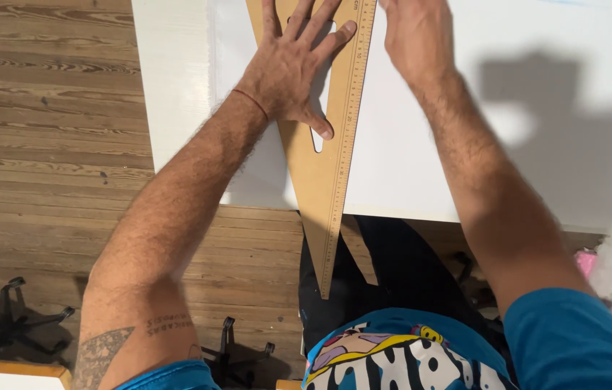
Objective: Marking lines on a large sheet of paper with a ruler and pen, then cutting it with scissors
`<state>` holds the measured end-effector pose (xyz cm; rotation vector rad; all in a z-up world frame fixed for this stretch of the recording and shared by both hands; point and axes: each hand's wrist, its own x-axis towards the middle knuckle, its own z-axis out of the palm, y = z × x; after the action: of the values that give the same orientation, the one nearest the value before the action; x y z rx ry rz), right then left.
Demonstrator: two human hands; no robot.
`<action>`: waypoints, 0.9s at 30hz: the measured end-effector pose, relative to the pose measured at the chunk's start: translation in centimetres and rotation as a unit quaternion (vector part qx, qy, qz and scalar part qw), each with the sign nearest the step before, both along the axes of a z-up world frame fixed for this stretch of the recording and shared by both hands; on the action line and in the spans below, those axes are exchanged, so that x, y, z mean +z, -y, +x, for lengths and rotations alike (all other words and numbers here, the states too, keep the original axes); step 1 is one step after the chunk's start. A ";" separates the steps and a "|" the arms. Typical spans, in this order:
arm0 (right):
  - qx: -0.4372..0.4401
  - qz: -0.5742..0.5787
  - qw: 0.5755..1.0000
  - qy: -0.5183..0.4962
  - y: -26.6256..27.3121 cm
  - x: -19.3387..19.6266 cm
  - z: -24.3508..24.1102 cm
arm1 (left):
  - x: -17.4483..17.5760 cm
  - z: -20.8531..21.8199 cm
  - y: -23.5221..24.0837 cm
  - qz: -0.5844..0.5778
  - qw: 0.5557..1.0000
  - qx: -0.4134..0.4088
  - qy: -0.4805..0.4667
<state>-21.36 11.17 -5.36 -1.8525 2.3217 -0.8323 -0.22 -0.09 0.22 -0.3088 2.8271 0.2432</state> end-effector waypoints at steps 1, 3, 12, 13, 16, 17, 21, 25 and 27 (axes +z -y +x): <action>0.009 0.016 1.000 0.000 -0.5 0.7 0.7 | 0.1 0.0 0.1 0.008 1.000 0.003 0.005; 0.014 0.036 0.999 -0.001 -2.9 1.5 2.3 | 0.2 -0.3 -0.1 0.020 1.000 0.002 0.010; 0.106 0.104 0.984 -0.093 -16.3 3.6 12.4 | -0.4 -0.3 0.0 0.041 0.998 0.008 0.036; 0.148 0.163 0.974 -0.054 -18.5 2.6 13.5 | -0.4 -0.4 0.0 0.039 0.999 0.009 0.034; 0.229 0.202 0.950 -0.065 -22.5 3.0 16.3 | -0.3 -0.2 0.0 0.041 0.999 0.010 0.027; 0.269 0.184 0.938 -0.119 -23.3 3.7 17.0 | -0.3 -0.2 0.1 0.045 0.999 0.012 0.019; 0.284 0.186 0.919 0.198 -25.0 5.2 17.5 | -0.5 -0.2 0.1 0.033 0.999 0.004 -0.010; 0.185 0.035 0.962 0.196 -23.7 4.2 13.4 | 0.8 0.5 0.5 0.085 0.996 0.019 -0.014; 0.133 0.017 0.968 0.214 -24.0 2.8 10.5 | 1.0 1.6 0.8 0.134 0.990 0.032 -0.021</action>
<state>-10.83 35.19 -2.56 -1.7092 1.7759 -1.0238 1.35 -0.89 1.27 -0.3392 2.7816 0.6436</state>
